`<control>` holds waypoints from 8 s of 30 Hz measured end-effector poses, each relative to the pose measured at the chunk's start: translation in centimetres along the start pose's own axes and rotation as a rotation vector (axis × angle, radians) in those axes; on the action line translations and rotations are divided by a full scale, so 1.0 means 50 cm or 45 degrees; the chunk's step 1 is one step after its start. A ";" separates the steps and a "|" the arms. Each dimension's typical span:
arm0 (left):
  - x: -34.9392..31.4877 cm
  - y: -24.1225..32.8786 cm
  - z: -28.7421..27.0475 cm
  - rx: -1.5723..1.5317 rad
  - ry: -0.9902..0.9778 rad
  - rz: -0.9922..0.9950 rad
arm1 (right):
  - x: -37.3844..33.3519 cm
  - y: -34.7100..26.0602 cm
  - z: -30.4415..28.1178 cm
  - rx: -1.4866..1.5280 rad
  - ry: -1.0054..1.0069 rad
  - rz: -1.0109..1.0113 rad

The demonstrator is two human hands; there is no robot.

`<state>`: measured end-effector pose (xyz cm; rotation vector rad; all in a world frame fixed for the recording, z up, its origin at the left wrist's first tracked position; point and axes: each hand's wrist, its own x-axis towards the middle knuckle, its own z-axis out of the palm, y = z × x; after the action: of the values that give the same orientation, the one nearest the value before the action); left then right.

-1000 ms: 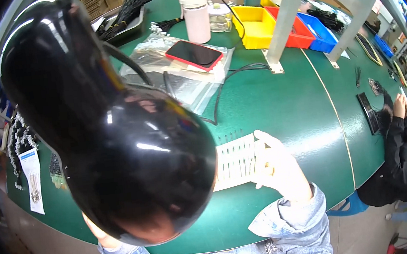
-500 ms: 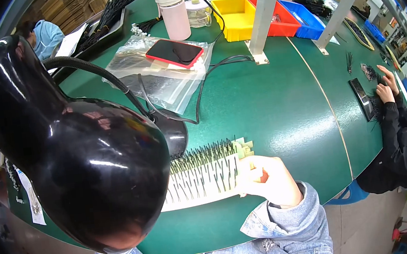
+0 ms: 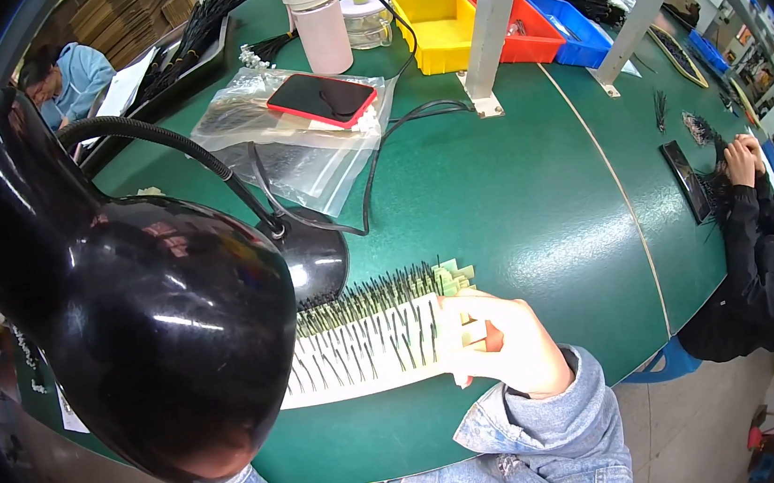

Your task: The person holds and aligns pin strips under a desk lamp, stacking them on the table by hand, then moves the desk lamp aside and pulls closer a metal tray containing bundled wires.

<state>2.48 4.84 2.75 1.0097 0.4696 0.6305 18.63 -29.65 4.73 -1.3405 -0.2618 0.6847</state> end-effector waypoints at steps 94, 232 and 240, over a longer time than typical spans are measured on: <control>-0.029 -0.007 0.113 0.285 -0.454 0.217 | 0.020 0.143 -0.106 0.500 0.298 -0.594; 0.004 -0.037 0.070 0.030 -0.277 0.062 | 0.005 0.018 -0.004 0.005 0.303 -0.123; 0.011 -0.057 0.041 -0.219 -0.178 0.043 | 0.002 0.010 0.020 0.117 0.299 -0.104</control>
<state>4.93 2.83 1.15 0.8929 0.2710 0.6149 18.02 -28.75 4.45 -1.3014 -0.0941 0.4603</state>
